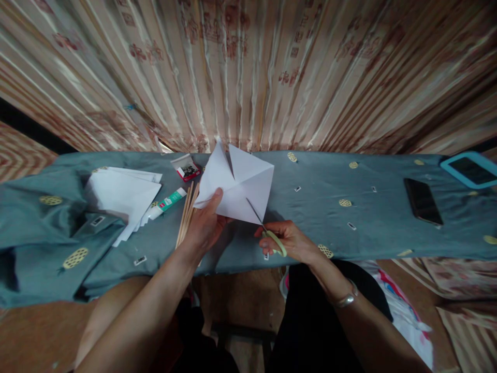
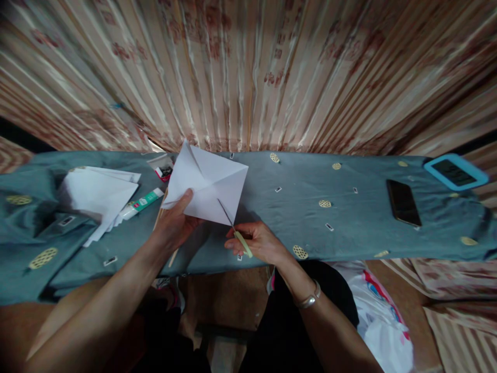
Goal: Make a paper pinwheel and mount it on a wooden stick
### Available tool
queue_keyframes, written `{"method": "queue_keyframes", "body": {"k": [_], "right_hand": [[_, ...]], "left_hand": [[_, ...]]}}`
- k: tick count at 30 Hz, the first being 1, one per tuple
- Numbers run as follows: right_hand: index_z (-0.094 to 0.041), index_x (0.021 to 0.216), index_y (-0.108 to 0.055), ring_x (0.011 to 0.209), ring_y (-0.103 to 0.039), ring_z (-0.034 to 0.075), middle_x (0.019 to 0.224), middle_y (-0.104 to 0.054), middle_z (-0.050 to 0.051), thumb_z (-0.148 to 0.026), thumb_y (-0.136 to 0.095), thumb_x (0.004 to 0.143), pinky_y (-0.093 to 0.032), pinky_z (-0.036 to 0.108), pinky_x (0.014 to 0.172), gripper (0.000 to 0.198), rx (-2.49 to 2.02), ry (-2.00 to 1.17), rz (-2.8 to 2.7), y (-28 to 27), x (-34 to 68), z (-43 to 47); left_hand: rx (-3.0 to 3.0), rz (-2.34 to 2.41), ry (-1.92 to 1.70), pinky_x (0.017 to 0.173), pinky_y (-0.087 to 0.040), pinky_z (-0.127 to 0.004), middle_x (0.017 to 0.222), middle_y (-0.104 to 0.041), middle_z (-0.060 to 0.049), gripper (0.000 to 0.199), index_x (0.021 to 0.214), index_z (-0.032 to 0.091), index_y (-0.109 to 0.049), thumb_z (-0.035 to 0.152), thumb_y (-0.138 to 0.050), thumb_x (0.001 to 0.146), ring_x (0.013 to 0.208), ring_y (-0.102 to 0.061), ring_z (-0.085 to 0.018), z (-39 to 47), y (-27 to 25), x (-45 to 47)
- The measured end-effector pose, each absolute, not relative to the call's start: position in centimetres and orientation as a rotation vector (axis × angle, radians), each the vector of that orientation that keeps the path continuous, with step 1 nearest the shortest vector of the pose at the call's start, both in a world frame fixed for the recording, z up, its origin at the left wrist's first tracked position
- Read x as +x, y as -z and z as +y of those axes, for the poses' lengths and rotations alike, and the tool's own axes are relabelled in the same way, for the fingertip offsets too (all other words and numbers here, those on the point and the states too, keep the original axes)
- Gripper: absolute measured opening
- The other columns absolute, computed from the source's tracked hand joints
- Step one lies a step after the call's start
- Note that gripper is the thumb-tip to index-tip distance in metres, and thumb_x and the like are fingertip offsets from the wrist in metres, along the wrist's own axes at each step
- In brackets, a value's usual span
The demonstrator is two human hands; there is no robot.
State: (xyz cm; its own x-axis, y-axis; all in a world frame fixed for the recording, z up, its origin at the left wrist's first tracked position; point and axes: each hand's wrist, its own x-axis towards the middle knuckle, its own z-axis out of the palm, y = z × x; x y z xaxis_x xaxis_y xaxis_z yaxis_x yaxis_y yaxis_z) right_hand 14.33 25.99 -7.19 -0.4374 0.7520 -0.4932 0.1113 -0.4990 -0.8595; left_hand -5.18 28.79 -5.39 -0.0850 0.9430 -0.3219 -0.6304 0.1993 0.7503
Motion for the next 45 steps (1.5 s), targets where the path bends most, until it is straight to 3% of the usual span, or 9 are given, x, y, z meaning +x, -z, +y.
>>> {"method": "queue_keyframes", "body": {"k": [5, 13, 17, 29, 41, 45], "right_hand": [[-0.015, 0.082, -0.067, 0.047, -0.055, 0.007, 0.057, -0.062, -0.005, -0.053, -0.091, 0.047, -0.046, 0.020, 0.047, 0.058, -1.297, -1.993, -1.210, 7.5, 14.4, 26.0], [-0.014, 0.081, -0.070, 0.046, -0.056, 0.007, 0.056, -0.063, -0.004, -0.051, -0.092, 0.048, -0.049, 0.021, 0.048, 0.054, -1.266, -1.983, -1.196, 7.6, 14.5, 26.0], [-0.014, 0.082, -0.070, 0.047, -0.055, 0.007, 0.055, -0.062, -0.005, -0.051, -0.092, 0.048, -0.048, 0.020, 0.048, 0.055, -1.271, -1.983, -1.173, 7.7, 14.4, 26.0], [-0.014, 0.080, -0.069, 0.046, -0.057, 0.007, 0.056, -0.064, -0.004, -0.050, -0.092, 0.049, -0.048, 0.019, 0.047, 0.053, -1.275, -1.981, -1.166, 7.6, 14.4, 26.0], [-0.013, 0.076, -0.072, 0.044, -0.055, 0.006, 0.057, -0.065, -0.004, -0.048, -0.094, 0.042, -0.047, 0.020, 0.044, 0.054, -1.299, -1.958, -1.104, 7.5, 14.0, 26.0], [-0.013, 0.074, -0.071, 0.044, -0.055, 0.006, 0.054, -0.065, -0.004, -0.048, -0.095, 0.038, -0.046, 0.019, 0.044, 0.055, -1.335, -1.955, -1.105, 7.5, 14.0, 26.0]], "left_hand": [[0.411, 0.967, -1.369, 0.066, -0.059, -0.022, 0.091, -0.072, 0.001, 0.022, 0.114, 0.021, -0.063, 0.013, -0.053, 0.095, 0.070, -0.067, -0.010, 28.7, 5.1, -5.1], [0.435, 0.998, -1.263, 0.064, -0.059, -0.026, 0.088, -0.072, -0.001, 0.026, 0.118, 0.021, -0.060, 0.024, -0.061, 0.093, 0.066, -0.066, -0.013, 28.5, 6.0, -5.1], [0.445, 0.978, -1.258, 0.068, -0.060, -0.027, 0.090, -0.072, -0.002, 0.019, 0.113, 0.020, -0.060, 0.023, -0.056, 0.095, 0.069, -0.067, -0.014, 28.5, 6.1, -5.1], [0.429, 0.994, -1.260, 0.059, -0.058, -0.022, 0.087, -0.071, -0.001, 0.024, 0.113, 0.020, -0.060, 0.025, -0.064, 0.091, 0.066, -0.066, -0.013, 28.3, 6.0, -5.0], [0.387, 1.019, -1.255, 0.062, -0.058, -0.024, 0.093, -0.070, -0.001, 0.019, 0.112, 0.021, -0.060, 0.019, -0.059, 0.093, 0.071, -0.064, -0.013, 28.2, 5.5, -4.6], [0.410, 1.003, -1.247, 0.056, -0.056, -0.021, 0.089, -0.069, -0.001, 0.020, 0.112, 0.020, -0.060, 0.021, -0.060, 0.093, 0.067, -0.064, -0.012, 28.2, 5.7, -4.7]]}}
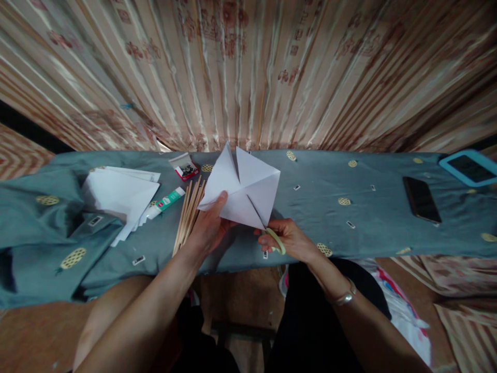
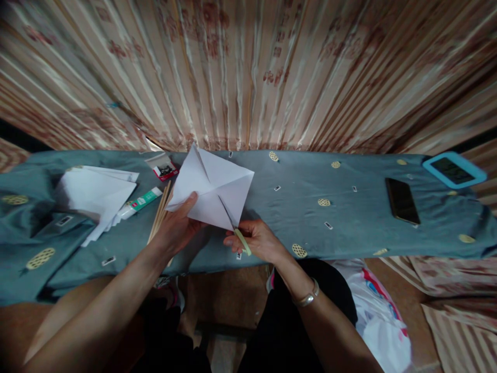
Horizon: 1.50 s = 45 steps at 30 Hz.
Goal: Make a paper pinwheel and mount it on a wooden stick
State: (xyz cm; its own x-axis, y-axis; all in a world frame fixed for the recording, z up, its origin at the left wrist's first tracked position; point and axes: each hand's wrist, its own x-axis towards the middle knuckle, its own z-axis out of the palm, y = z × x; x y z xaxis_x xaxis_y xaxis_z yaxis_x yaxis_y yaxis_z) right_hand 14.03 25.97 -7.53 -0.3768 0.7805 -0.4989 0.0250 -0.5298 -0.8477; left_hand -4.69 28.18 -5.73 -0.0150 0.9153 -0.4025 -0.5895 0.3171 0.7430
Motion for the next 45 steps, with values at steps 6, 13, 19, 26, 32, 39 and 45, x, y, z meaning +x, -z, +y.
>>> {"method": "queue_keyframes", "body": {"k": [6, 13, 19, 26, 32, 39, 45], "right_hand": [[-0.013, 0.079, -0.072, 0.047, -0.058, 0.008, 0.058, -0.065, -0.003, -0.053, -0.092, 0.046, -0.049, 0.022, 0.047, 0.055, -1.293, -1.954, -1.133, 7.86, 14.14, 26.03], [-0.013, 0.075, -0.072, 0.047, -0.056, 0.008, 0.057, -0.065, -0.001, -0.048, -0.094, 0.044, -0.046, 0.021, 0.047, 0.052, -1.305, -1.945, -1.166, 7.99, 14.33, 26.03], [-0.012, 0.074, -0.072, 0.045, -0.054, 0.007, 0.055, -0.064, -0.001, -0.055, -0.092, 0.044, -0.045, 0.022, 0.047, 0.057, -1.330, -1.925, -1.170, 7.87, 14.13, 25.98], [-0.012, 0.071, -0.071, 0.042, -0.052, 0.005, 0.051, -0.063, -0.003, -0.054, -0.093, 0.035, -0.044, 0.019, 0.044, 0.059, -1.368, -1.929, -1.106, 7.29, 13.67, 26.05], [-0.014, 0.073, -0.071, 0.045, -0.056, 0.007, 0.054, -0.064, -0.003, -0.050, -0.094, 0.039, -0.047, 0.020, 0.046, 0.055, -1.337, -1.928, -1.137, 7.61, 13.80, 26.06], [-0.014, 0.076, -0.071, 0.045, -0.055, 0.007, 0.055, -0.064, -0.003, -0.054, -0.092, 0.045, -0.047, 0.020, 0.046, 0.054, -1.301, -1.942, -1.164, 7.83, 13.87, 26.01], [-0.014, 0.076, -0.072, 0.044, -0.054, 0.007, 0.053, -0.064, -0.003, -0.051, -0.093, 0.044, -0.046, 0.021, 0.045, 0.053, -1.322, -1.947, -1.136, 7.80, 13.89, 26.01]], "left_hand": [[0.408, 1.014, -1.251, 0.058, -0.057, -0.022, 0.090, -0.069, -0.002, 0.019, 0.110, 0.020, -0.061, 0.021, -0.062, 0.091, 0.070, -0.064, -0.013, 27.99, 5.58, -4.60], [0.417, 0.988, -1.233, 0.055, -0.056, -0.021, 0.092, -0.069, -0.002, 0.020, 0.110, 0.020, -0.062, 0.022, -0.063, 0.090, 0.069, -0.064, -0.013, 27.84, 5.81, -4.51], [0.417, 0.965, -1.250, 0.056, -0.057, -0.020, 0.095, -0.070, -0.002, 0.028, 0.119, 0.021, -0.058, 0.020, -0.061, 0.092, 0.070, -0.065, -0.012, 27.82, 5.85, -4.52], [0.415, 0.953, -1.259, 0.064, -0.059, -0.022, 0.097, -0.070, -0.001, 0.027, 0.118, 0.022, -0.060, 0.020, -0.062, 0.092, 0.074, -0.066, -0.012, 27.84, 6.42, -4.63], [0.410, 0.937, -1.265, 0.058, -0.057, -0.020, 0.095, -0.069, -0.001, 0.029, 0.118, 0.021, -0.059, 0.022, -0.065, 0.090, 0.070, -0.064, -0.012, 27.86, 6.35, -4.59], [0.378, 0.954, -1.273, 0.058, -0.057, -0.020, 0.094, -0.069, -0.001, 0.029, 0.118, 0.021, -0.058, 0.022, -0.065, 0.090, 0.070, -0.064, -0.012, 27.96, 6.10, -4.48], [0.386, 0.974, -1.270, 0.068, -0.059, -0.026, 0.094, -0.070, -0.001, 0.021, 0.112, 0.020, -0.061, 0.021, -0.062, 0.091, 0.073, -0.065, -0.013, 28.03, 6.14, -4.53]]}}
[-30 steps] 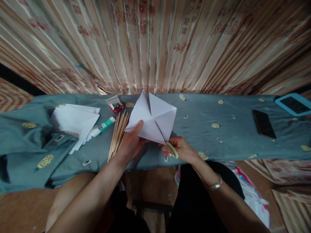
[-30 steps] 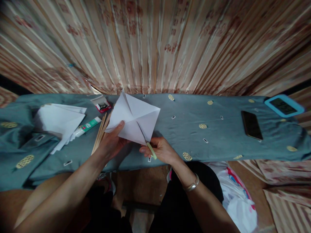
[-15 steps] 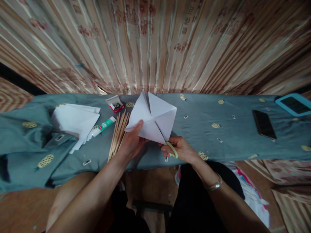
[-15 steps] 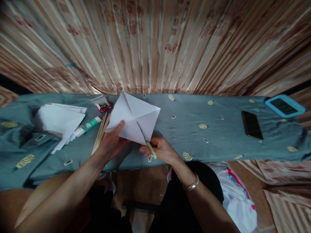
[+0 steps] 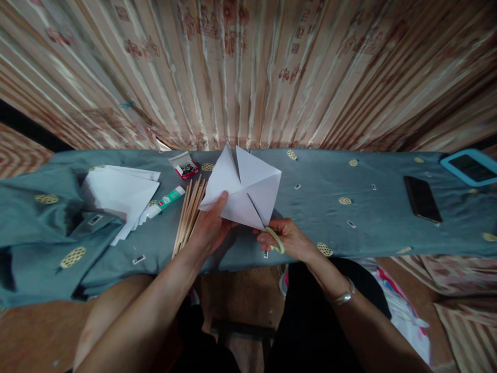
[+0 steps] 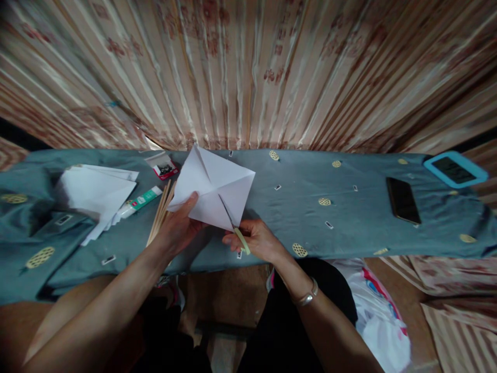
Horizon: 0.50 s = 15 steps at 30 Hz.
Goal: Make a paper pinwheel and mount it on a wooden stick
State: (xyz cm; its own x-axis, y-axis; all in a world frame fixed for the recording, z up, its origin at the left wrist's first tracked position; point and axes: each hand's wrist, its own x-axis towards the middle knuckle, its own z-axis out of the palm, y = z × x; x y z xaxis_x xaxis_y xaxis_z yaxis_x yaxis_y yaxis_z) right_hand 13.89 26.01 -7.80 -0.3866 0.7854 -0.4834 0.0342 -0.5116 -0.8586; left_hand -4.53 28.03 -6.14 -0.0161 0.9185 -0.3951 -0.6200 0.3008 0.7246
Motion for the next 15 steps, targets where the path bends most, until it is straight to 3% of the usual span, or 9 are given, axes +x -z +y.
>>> {"method": "queue_keyframes", "body": {"k": [8, 15], "right_hand": [[-0.014, 0.070, -0.072, 0.042, -0.054, 0.007, 0.051, -0.064, -0.003, -0.049, -0.094, 0.038, -0.045, 0.020, 0.042, 0.053, -1.329, -1.934, -1.052, 8.02, 13.61, 26.00], [-0.014, 0.070, -0.072, 0.043, -0.055, 0.007, 0.054, -0.065, -0.003, -0.050, -0.094, 0.039, -0.047, 0.021, 0.044, 0.053, -1.330, -1.937, -1.027, 8.15, 13.42, 25.97]], "left_hand": [[0.404, 0.970, -1.275, 0.056, -0.056, -0.021, 0.093, -0.069, -0.001, 0.023, 0.113, 0.020, -0.060, 0.024, -0.064, 0.091, 0.070, -0.064, -0.012, 27.97, 6.26, -4.54], [0.375, 0.983, -1.274, 0.062, -0.058, -0.023, 0.089, -0.070, -0.001, 0.018, 0.111, 0.019, -0.061, 0.021, -0.061, 0.093, 0.069, -0.064, -0.012, 28.03, 6.11, -4.52]]}}
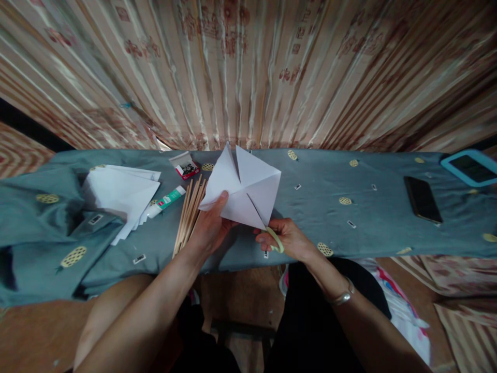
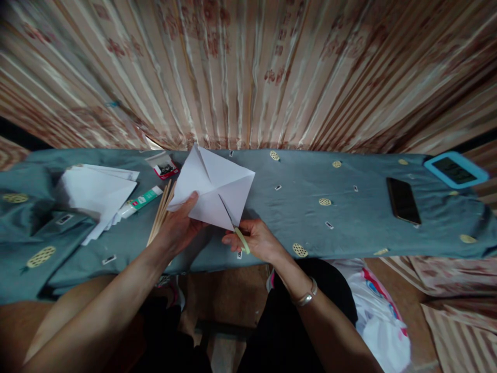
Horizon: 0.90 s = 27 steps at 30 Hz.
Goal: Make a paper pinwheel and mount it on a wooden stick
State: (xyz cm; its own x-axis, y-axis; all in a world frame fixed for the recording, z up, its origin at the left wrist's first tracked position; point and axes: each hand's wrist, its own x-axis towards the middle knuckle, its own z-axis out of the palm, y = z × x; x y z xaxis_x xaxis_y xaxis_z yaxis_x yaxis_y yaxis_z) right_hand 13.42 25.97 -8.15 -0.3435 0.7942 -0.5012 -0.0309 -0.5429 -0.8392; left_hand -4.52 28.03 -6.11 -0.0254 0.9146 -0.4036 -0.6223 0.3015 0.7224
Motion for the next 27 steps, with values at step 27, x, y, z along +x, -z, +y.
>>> {"method": "queue_keyframes", "body": {"k": [27], "right_hand": [[-0.021, 0.092, -0.071, 0.066, -0.061, 0.015, 0.074, -0.070, 0.001, -0.059, -0.087, 0.055, -0.047, 0.029, 0.062, 0.055, -1.353, -1.270, -1.193, 6.6, 21.1, 29.3]], "left_hand": [[0.515, 0.969, -1.101, 0.064, -0.054, -0.023, 0.083, -0.074, -0.004, 0.022, 0.091, 0.014, -0.069, 0.022, -0.078, 0.073, 0.070, -0.068, -0.016, 28.3, 6.4, -5.4]]}}
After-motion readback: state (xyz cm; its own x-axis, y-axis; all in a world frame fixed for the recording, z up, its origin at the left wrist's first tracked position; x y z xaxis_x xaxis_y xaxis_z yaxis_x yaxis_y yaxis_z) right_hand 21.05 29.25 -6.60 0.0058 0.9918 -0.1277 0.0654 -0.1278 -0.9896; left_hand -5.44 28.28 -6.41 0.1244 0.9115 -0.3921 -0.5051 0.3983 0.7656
